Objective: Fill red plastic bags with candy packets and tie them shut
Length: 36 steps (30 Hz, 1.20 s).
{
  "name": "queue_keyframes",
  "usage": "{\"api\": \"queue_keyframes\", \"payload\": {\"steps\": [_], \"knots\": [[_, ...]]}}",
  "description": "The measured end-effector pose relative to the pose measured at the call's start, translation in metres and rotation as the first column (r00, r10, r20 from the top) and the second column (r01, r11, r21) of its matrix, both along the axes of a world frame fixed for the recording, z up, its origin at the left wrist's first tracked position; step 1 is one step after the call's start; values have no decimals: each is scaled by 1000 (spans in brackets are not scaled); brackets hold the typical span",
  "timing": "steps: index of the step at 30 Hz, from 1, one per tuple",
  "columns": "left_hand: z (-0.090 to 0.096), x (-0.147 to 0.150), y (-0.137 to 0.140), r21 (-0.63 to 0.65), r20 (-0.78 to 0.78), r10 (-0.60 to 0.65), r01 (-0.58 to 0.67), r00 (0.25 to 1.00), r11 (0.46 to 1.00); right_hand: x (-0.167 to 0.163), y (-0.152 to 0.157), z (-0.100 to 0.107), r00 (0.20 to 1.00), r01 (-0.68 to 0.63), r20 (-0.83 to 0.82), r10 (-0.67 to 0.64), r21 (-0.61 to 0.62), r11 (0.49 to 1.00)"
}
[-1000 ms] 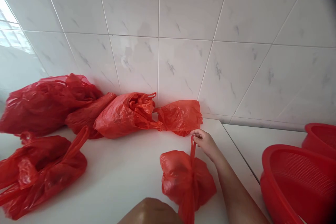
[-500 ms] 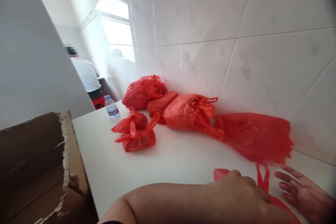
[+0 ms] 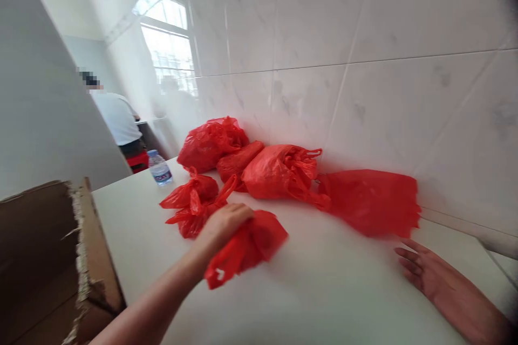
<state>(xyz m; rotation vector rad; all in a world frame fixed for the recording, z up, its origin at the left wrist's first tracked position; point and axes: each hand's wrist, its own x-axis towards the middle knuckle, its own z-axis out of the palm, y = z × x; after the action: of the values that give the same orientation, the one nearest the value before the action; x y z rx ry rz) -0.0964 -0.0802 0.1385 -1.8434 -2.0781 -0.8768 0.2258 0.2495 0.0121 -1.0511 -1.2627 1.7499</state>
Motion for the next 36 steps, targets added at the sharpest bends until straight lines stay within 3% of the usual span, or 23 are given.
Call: {"api": "queue_keyframes", "payload": {"steps": [2, 4, 6, 8, 10, 13, 17, 20, 22, 24, 26, 29, 33, 36], "knots": [[3, -19, -8, 29, -5, 232, -232, 973, 972, 0, -11, 11, 993, -82, -90, 76, -69, 994], [2, -34, -11, 15, -117, 376, -377, 919, 926, 0, -17, 18, 989, -100, -112, 92, -69, 993], [-4, -46, -10, 28, -255, 496, -507, 830, 862, -3, -20, 24, 1000, -21, -19, 22, 30, 999], [-19, -56, -8, 38, -341, 575, -600, 744, 799, -9, -22, 28, 982, 124, 116, -146, 180, 976], [-37, -64, -6, 4, -381, 579, -625, 721, 780, -17, -23, 30, 918, 261, 211, -336, 317, 912], [-60, -76, -8, -69, -381, 554, -621, 740, 781, -31, -24, 32, 829, 352, 261, -494, 442, 825], [-60, -82, -8, -58, -294, 601, -641, 743, 765, -47, -22, 34, 746, 249, 379, -548, 605, 757], [-43, -71, 1, 28, -251, 500, -510, 829, 860, -53, -13, 37, 773, 262, 355, -527, 577, 773], [-34, -55, 12, 58, -242, 311, -306, 919, 950, -54, -6, 42, 805, 320, 288, -519, 526, 788], [-30, -34, 26, 25, -220, 101, -98, 970, 995, -55, -2, 50, 820, 380, 218, -529, 483, 789], [-32, -8, 43, -45, -169, -64, 57, 984, 997, -54, -4, 61, 822, 452, 127, -555, 446, 772], [-36, 33, 73, -130, -74, -262, 251, 962, 959, -51, -15, 84, 794, 543, 15, -608, 431, 720], [-34, 79, 115, -83, 2, -396, 395, 918, 915, -42, -35, 117, 726, 638, -105, -680, 474, 608], [-33, 108, 146, -57, 65, -496, 500, 866, 864, -37, -47, 134, 716, 665, -236, -657, 516, 540]]}}
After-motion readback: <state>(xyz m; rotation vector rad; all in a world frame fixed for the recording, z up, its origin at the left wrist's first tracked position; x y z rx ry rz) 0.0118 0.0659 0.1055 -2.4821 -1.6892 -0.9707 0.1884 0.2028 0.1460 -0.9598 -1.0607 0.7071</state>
